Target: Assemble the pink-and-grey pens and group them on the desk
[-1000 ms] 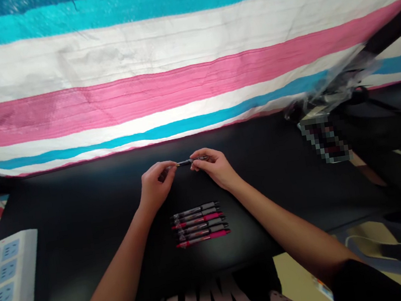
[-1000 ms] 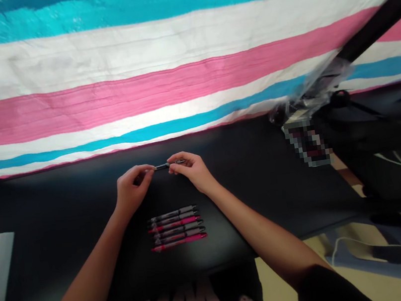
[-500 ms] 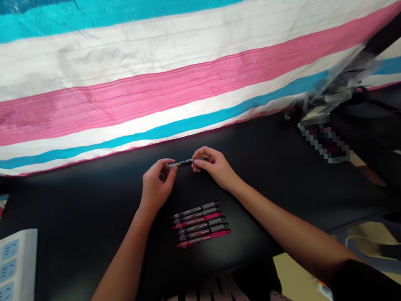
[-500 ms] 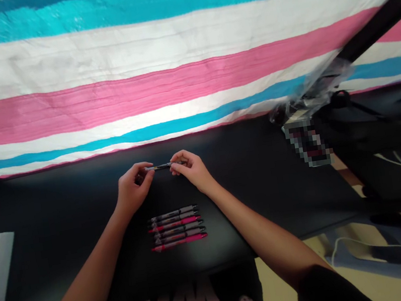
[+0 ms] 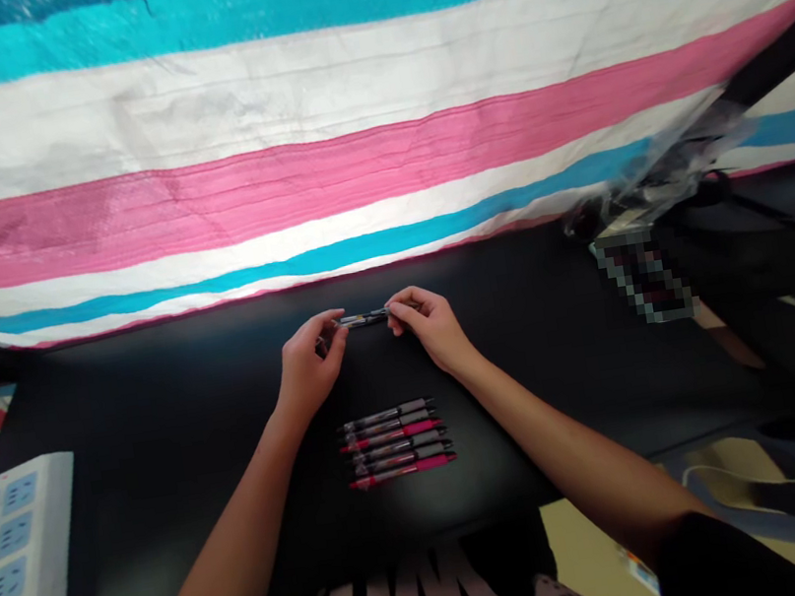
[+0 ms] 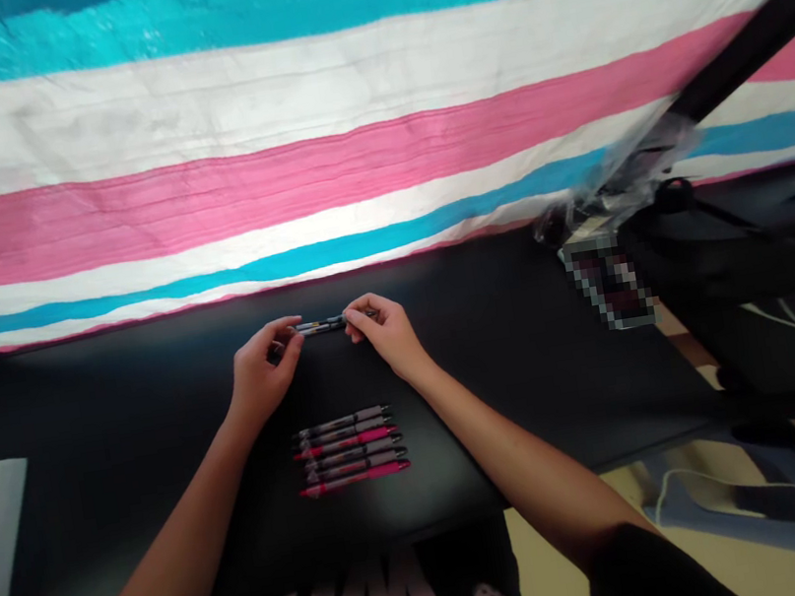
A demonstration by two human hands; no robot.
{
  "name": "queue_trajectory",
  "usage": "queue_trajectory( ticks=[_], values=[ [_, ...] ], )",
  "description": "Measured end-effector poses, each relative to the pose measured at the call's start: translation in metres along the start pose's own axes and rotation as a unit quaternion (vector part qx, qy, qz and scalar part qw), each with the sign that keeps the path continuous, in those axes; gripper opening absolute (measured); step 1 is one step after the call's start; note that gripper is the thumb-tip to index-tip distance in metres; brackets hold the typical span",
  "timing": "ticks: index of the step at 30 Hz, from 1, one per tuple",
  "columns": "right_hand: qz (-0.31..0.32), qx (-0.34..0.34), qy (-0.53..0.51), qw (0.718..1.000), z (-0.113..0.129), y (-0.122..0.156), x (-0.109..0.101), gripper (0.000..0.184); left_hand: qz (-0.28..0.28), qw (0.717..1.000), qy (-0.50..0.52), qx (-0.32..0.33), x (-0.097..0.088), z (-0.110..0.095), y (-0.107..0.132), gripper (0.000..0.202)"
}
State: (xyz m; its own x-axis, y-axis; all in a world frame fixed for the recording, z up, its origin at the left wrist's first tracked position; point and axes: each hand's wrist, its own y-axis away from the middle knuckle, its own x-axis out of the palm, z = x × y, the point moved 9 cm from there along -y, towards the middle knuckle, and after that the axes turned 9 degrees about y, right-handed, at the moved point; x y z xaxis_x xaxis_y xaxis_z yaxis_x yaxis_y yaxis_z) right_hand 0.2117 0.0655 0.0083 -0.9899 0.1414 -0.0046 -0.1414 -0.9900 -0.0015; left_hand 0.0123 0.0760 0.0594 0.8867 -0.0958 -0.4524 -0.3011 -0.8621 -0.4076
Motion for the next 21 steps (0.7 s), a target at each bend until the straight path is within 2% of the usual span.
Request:
queue_trajectory(
  ticks=[8,21],
  values=[
    [-0.009,-0.038,-0.013,0.999,0.0004,-0.0021,-0.0007,0.019,-0.027,1.0,-0.01,-0.004,-0.0065,-0.001,-0.0001,0.016],
    [-0.007,-0.015,0.039,0.999,0.0038,0.0004,-0.0019,0.014,-0.028,0.999,-0.012,0.025,-0.0085,-0.0085,-0.0023,0.012]
  ],
)
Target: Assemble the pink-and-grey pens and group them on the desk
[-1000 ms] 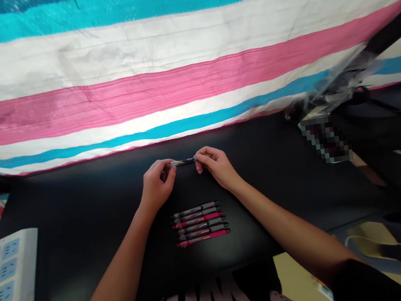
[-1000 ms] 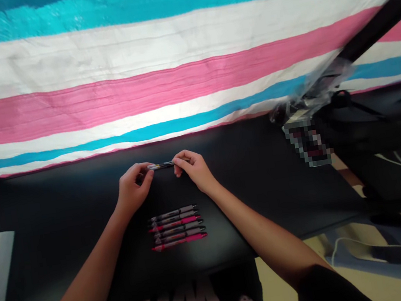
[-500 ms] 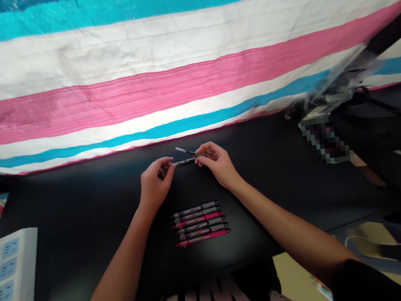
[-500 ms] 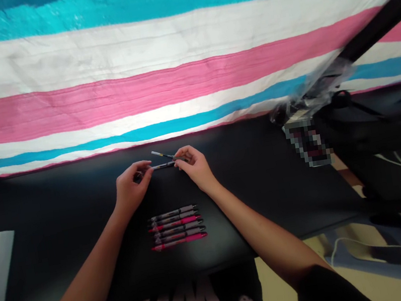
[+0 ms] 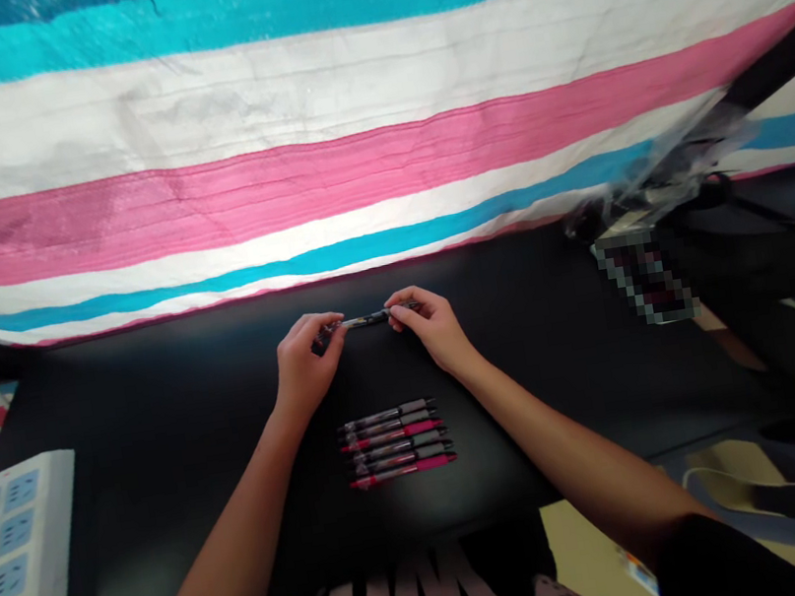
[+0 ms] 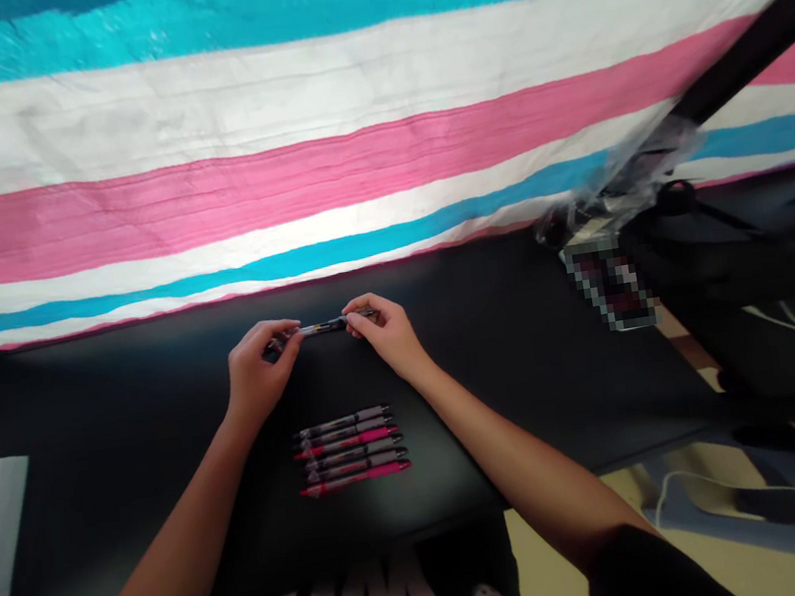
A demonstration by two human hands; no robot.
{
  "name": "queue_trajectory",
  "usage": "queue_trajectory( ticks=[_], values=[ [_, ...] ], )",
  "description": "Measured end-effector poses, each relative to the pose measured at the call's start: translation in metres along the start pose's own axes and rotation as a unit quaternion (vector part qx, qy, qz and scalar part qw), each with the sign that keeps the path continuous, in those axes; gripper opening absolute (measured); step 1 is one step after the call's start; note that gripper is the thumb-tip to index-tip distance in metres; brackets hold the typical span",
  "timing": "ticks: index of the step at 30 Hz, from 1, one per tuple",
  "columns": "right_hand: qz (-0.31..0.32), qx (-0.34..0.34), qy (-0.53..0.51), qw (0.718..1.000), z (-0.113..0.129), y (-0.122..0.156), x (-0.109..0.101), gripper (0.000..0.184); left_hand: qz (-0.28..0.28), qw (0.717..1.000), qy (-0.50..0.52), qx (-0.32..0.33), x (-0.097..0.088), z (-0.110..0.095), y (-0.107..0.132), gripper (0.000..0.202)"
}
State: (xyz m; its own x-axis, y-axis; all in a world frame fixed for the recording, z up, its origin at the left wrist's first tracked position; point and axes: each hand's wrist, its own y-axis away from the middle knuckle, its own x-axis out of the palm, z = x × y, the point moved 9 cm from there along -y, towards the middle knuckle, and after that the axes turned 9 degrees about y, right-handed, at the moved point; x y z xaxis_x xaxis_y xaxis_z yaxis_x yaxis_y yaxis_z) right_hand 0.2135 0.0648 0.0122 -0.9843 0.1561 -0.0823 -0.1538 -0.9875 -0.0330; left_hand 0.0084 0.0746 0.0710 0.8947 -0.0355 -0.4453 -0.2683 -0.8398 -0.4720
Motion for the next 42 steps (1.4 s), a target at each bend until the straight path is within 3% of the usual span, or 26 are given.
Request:
queue_trajectory(
  ticks=[9,20,29,36,42],
  values=[
    [-0.005,0.025,-0.024,0.999,-0.005,-0.001,0.0,0.02,0.001,1.0,0.008,0.011,0.001,-0.001,0.001,0.01],
    [0.039,-0.024,0.028,0.999,0.004,0.003,0.009,0.03,0.049,0.999,-0.013,0.02,0.008,0.001,0.002,0.012],
    [0.08,-0.053,0.098,0.991,0.005,0.008,0.02,0.022,0.105,0.994,-0.012,0.04,0.022,-0.002,0.009,0.016],
    [0.083,-0.064,0.128,0.986,0.009,0.008,0.018,0.029,0.097,0.994,-0.022,0.035,0.02,0.001,0.008,0.016],
    [0.063,-0.104,0.155,0.98,0.019,0.008,0.013,0.015,0.094,0.995,-0.024,0.021,0.018,0.003,0.007,0.015]
  ],
)
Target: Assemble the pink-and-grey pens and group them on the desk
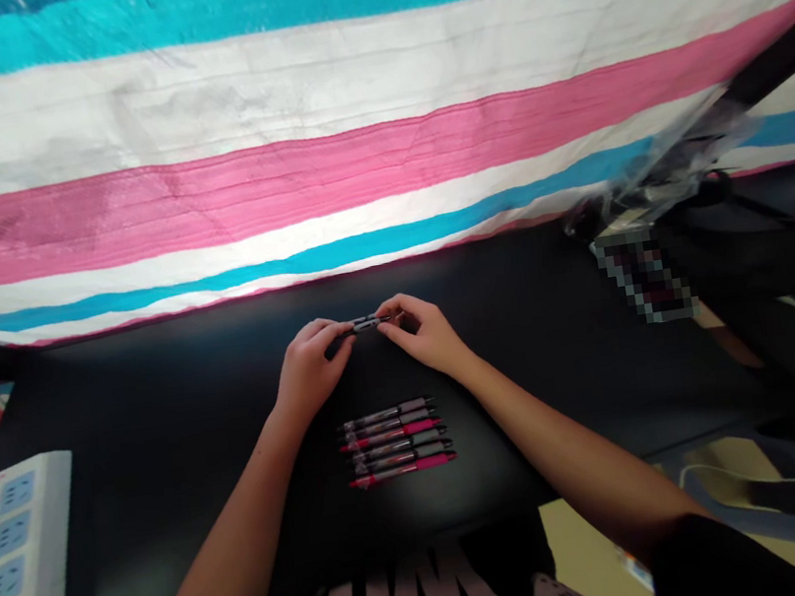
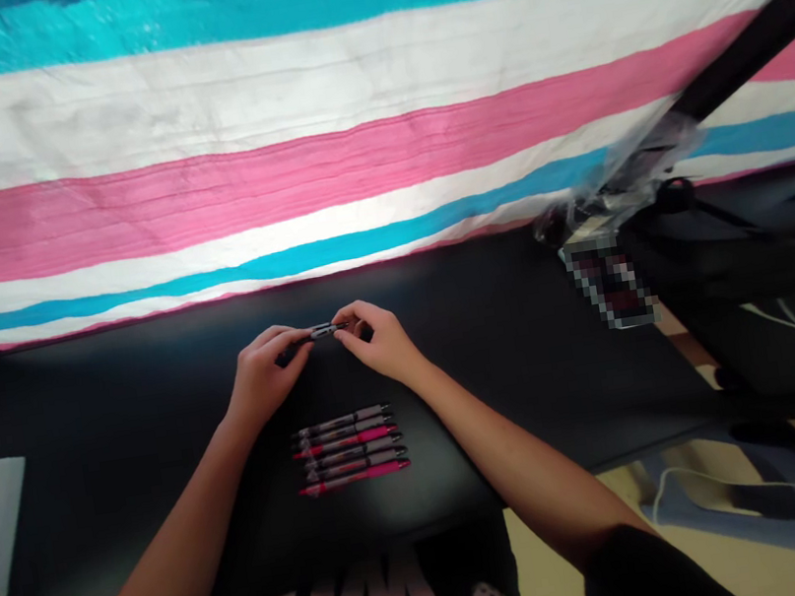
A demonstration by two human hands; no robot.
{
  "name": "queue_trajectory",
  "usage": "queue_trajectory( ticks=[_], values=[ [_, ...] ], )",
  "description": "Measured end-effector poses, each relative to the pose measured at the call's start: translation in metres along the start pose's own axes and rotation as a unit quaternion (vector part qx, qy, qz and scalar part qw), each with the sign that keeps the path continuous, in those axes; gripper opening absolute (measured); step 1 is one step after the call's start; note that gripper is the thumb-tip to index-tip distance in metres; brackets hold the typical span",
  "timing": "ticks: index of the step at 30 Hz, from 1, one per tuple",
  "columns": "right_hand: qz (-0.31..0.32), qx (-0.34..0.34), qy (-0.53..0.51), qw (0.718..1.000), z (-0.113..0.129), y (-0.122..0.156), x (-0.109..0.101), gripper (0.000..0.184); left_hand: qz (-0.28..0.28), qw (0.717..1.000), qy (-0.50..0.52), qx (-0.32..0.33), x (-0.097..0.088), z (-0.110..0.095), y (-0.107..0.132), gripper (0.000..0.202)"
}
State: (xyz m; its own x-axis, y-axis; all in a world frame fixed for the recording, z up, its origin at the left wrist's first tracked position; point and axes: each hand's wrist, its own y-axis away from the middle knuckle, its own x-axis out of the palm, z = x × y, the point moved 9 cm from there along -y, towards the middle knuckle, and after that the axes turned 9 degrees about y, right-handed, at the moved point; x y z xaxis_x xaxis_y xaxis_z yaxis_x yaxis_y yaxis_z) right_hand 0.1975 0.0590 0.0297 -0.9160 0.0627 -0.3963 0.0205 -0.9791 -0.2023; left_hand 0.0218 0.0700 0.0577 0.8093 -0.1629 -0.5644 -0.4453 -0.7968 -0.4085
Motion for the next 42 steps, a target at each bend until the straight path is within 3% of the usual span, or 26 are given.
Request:
queue_trajectory(
  ticks=[6,12,15,19,24,27,31,36,39,42],
  values=[
    [0.001,0.013,0.044,0.999,-0.0053,-0.0011,-0.0004,0.031,0.005,1.0,-0.001,0.002,0.0017,0.0001,0.0007,0.017],
    [0.014,0.007,-0.01,1.0,-0.0045,-0.0005,0.0028,0.026,-0.007,1.0,-0.004,-0.001,-0.0016,-0.0004,0.0002,0.015],
    [0.002,-0.007,0.017,1.0,-0.0016,-0.0014,-0.0009,0.019,-0.006,1.0,-0.002,0.003,-0.0016,-0.001,0.0005,0.016],
    [0.008,0.0,0.065,0.998,-0.0042,-0.0029,-0.0013,0.034,-0.002,1.0,-0.003,0.007,-0.0001,-0.0013,0.0011,0.017],
    [0.011,0.008,0.013,1.0,-0.0055,-0.0014,0.0015,0.025,-0.005,1.0,-0.007,-0.006,-0.0017,0.0012,0.0004,0.018],
    [0.011,-0.001,0.033,0.999,-0.003,-0.0012,0.0009,0.019,-0.004,1.0,-0.003,-0.007,-0.0014,0.0018,0.0007,0.018],
    [0.02,0.003,0.076,0.997,-0.0032,-0.0024,0.0003,0.037,0.005,1.0,0.008,-0.005,0.0016,0.0012,0.0015,0.018],
    [0.009,0.009,0.03,0.999,-0.0036,-0.0021,-0.0005,0.025,-0.002,1.0,0.003,-0.01,0.0,0.0025,0.001,0.018],
    [0.0,-0.005,0.054,0.999,-0.0016,-0.0019,-0.0024,0.023,-0.004,1.0,-0.002,-0.007,-0.0002,0.0029,0.0013,0.016],
    [0.011,-0.001,0.091,0.996,-0.0031,-0.0023,-0.0014,0.039,0.0,1.0,-0.006,0.008,0.0014,0.0007,0.0022,0.015]
  ],
)
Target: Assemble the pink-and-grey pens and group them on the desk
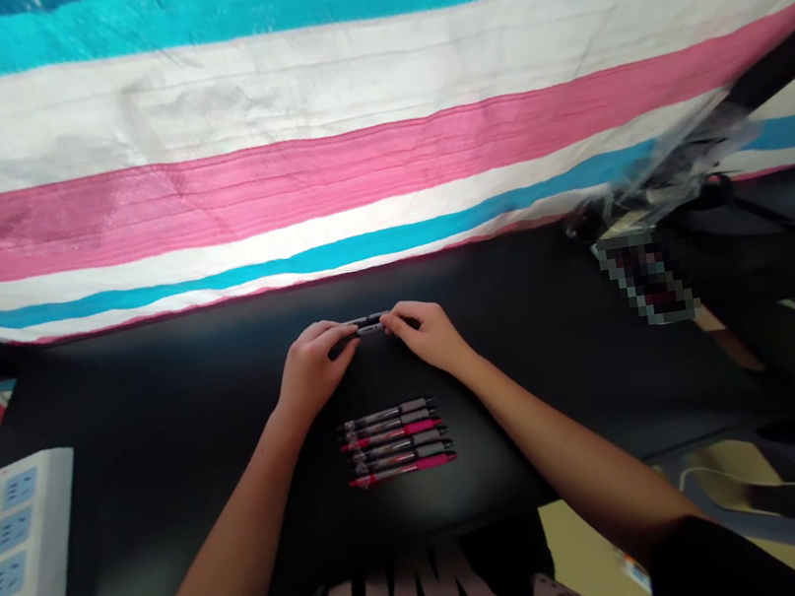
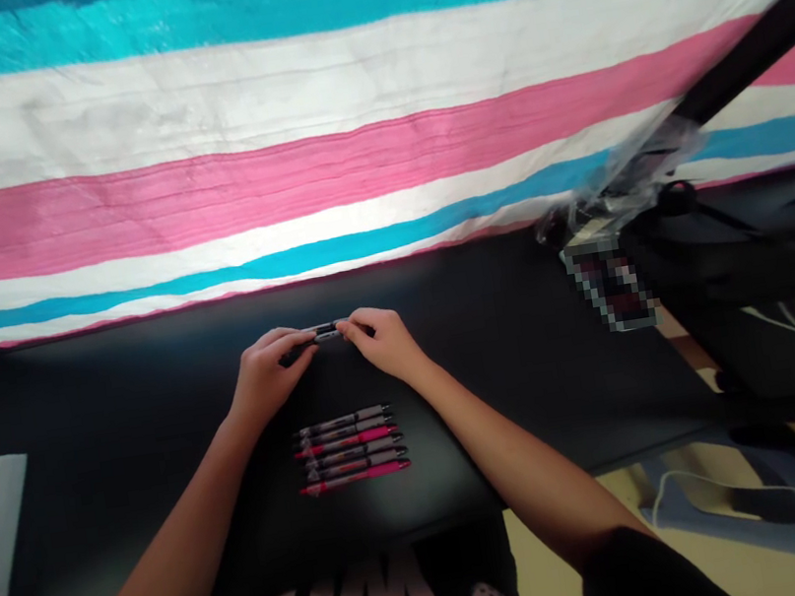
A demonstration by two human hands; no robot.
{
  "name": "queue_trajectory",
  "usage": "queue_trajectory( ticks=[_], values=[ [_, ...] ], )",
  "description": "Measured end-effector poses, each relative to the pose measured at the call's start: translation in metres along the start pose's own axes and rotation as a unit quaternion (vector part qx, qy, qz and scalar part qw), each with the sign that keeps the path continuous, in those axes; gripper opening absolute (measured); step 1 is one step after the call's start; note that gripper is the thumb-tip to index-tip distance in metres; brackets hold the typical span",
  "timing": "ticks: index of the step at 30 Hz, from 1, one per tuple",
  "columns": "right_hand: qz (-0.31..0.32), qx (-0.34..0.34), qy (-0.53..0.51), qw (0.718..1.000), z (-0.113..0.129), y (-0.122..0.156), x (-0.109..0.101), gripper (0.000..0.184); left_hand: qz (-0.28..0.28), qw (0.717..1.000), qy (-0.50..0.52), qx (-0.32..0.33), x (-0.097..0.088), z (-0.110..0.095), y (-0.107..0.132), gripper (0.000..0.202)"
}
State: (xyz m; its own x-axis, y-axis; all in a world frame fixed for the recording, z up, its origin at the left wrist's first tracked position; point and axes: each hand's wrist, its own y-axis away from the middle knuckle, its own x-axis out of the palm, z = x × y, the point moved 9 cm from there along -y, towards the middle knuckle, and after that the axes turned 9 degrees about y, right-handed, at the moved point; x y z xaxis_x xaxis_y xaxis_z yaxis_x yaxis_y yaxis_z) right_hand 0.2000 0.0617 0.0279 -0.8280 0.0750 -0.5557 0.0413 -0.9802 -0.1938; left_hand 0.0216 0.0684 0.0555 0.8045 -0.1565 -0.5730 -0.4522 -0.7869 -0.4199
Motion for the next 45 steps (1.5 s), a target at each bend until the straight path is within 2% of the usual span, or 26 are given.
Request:
queue_trajectory(
  ticks=[2,6,8,14,18,21,24,26,27,28,31,32,34,37,41,45],
  values=[
    [0.011,0.007,0.007,1.0,-0.001,0.0,0.002,0.045,0.004,1.0,-0.002,0.009,0.001,-0.001,0.0,0.015],
    [0.011,0.016,-0.021,1.0,0.0,0.001,0.003,0.028,0.001,1.0,-0.012,0.017,0.0,-0.001,0.0,0.015],
    [0.013,0.012,-0.016,1.0,0.001,0.001,0.003,0.026,0.002,0.999,-0.018,0.028,0.001,-0.002,0.001,0.014],
    [0.04,0.016,0.025,0.999,-0.002,0.001,0.006,0.056,0.005,0.996,-0.032,0.083,0.006,-0.011,0.004,0.015],
    [0.051,0.02,0.01,0.998,0.0,0.002,0.009,0.064,0.005,0.996,-0.018,0.092,0.003,-0.014,0.004,0.015],
    [0.03,0.019,0.004,0.999,0.002,0.002,0.005,0.064,-0.021,0.998,-0.003,0.067,-0.006,-0.014,0.001,0.013],
    [-0.015,0.038,-0.014,0.999,-0.003,0.002,-0.004,0.063,-0.092,0.994,0.054,-0.025,-0.023,-0.002,-0.001,0.015],
    [-0.031,0.055,-0.049,0.997,-0.008,0.002,-0.007,0.062,-0.149,0.971,0.155,-0.106,-0.033,0.013,0.0,0.017],
    [-0.028,0.06,-0.068,0.996,-0.01,0.002,-0.006,0.061,-0.168,0.949,0.229,-0.14,-0.033,0.022,0.001,0.018],
    [-0.018,0.063,-0.084,0.994,-0.01,0.002,-0.004,0.06,-0.181,0.918,0.31,-0.169,-0.03,0.029,0.001,0.019],
    [0.025,0.052,-0.1,0.993,-0.004,0.004,0.007,0.052,-0.199,0.802,0.508,-0.241,-0.013,0.045,0.004,0.025],
    [0.035,0.043,-0.093,0.994,-0.001,0.005,0.01,0.048,-0.203,0.771,0.545,-0.261,-0.008,0.049,0.005,0.027],
    [0.052,0.023,-0.072,0.996,0.006,0.007,0.015,0.041,-0.199,0.727,0.589,-0.291,0.0,0.051,0.007,0.028],
    [0.069,0.001,-0.043,0.997,0.011,0.009,0.021,0.032,-0.174,0.692,0.628,-0.311,0.005,0.046,0.006,0.031],
    [0.079,-0.011,-0.028,0.996,0.012,0.01,0.022,0.028,-0.106,0.671,0.667,-0.308,0.008,0.03,0.001,0.033],
    [0.067,-0.021,-0.026,0.997,0.014,0.009,0.019,0.026,-0.104,0.648,0.699,-0.286,0.004,0.021,-0.002,0.021]
  ],
)
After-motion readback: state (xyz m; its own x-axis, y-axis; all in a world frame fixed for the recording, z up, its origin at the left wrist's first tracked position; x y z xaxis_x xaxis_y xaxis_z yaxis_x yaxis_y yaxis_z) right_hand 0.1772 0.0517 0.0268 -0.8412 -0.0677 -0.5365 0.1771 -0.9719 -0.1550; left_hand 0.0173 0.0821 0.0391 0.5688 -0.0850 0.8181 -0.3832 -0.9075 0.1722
